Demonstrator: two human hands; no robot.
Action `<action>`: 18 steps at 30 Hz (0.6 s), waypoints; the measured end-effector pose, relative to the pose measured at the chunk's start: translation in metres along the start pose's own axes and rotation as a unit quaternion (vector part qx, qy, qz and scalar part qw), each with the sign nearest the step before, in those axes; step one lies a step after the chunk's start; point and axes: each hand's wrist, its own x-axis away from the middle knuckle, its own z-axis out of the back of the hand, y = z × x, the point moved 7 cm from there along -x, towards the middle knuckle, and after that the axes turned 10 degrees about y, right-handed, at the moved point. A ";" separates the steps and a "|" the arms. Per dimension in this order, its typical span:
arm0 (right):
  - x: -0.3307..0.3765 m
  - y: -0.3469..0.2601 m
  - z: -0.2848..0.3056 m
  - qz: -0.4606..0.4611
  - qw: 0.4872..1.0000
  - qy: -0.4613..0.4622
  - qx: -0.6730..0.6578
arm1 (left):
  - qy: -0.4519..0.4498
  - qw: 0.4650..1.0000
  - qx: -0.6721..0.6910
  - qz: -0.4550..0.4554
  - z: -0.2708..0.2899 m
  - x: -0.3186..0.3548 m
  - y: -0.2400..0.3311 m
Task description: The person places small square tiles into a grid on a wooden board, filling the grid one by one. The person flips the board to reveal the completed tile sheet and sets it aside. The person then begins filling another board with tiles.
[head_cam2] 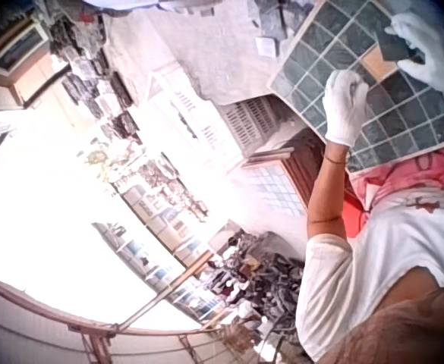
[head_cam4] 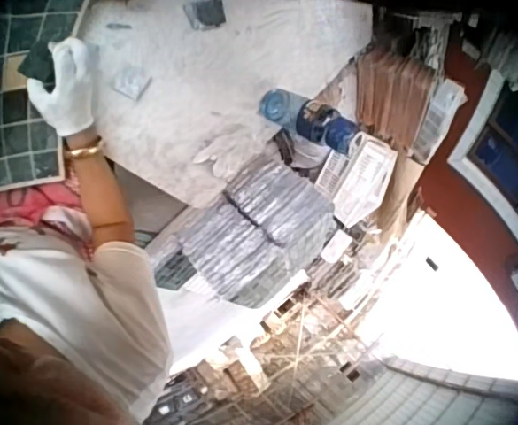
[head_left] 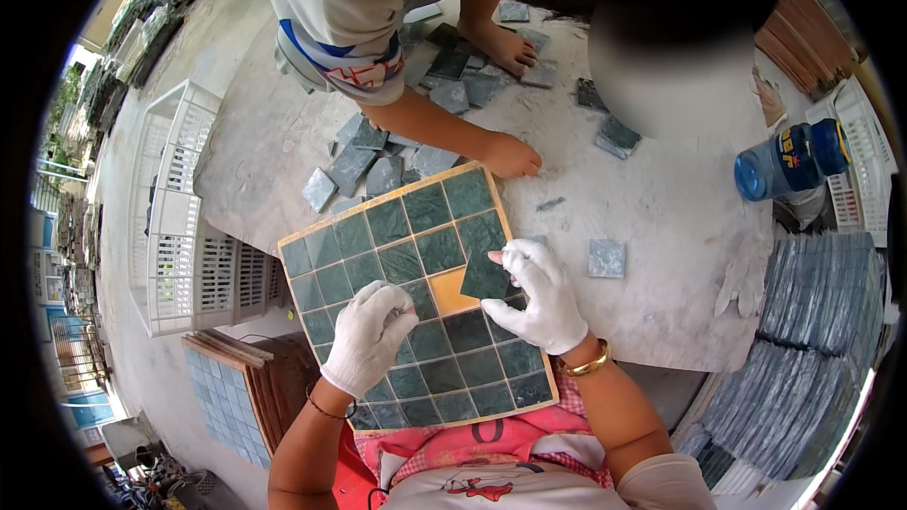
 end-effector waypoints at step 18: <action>-0.003 -0.040 -0.039 0.098 0.957 -0.154 0.227 | 0.133 0.934 -0.121 0.308 0.030 0.280 -0.214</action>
